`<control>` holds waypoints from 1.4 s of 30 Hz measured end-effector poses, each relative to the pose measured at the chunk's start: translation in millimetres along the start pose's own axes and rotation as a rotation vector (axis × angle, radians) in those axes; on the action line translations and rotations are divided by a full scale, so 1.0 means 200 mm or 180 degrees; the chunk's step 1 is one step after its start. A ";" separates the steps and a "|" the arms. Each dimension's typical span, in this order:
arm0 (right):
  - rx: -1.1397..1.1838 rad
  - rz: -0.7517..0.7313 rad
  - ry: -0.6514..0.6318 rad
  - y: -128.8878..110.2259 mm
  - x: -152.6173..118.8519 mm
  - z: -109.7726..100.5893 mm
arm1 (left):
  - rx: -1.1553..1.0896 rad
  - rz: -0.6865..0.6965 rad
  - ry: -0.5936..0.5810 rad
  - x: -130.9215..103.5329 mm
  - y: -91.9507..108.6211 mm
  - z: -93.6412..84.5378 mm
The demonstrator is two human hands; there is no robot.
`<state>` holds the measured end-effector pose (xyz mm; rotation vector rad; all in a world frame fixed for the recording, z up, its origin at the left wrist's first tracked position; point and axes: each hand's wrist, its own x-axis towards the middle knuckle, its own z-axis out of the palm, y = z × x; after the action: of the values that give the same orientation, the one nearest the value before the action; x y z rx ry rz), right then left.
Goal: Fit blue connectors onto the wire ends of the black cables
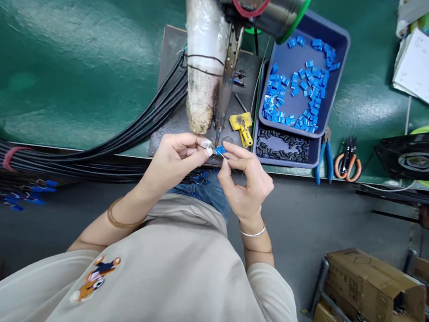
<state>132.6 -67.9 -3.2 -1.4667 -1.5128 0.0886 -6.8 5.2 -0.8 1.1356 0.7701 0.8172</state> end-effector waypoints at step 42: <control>-0.0246 -0.0236 -0.0065 -0.02 0.01 -0.01 | -0.0270 -0.0324 -0.0180 0.00 0.02 -0.02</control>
<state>131.3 -68.4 1.8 -1.4725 -1.6011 0.0007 -10.4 8.4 2.1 1.0315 0.7336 0.7231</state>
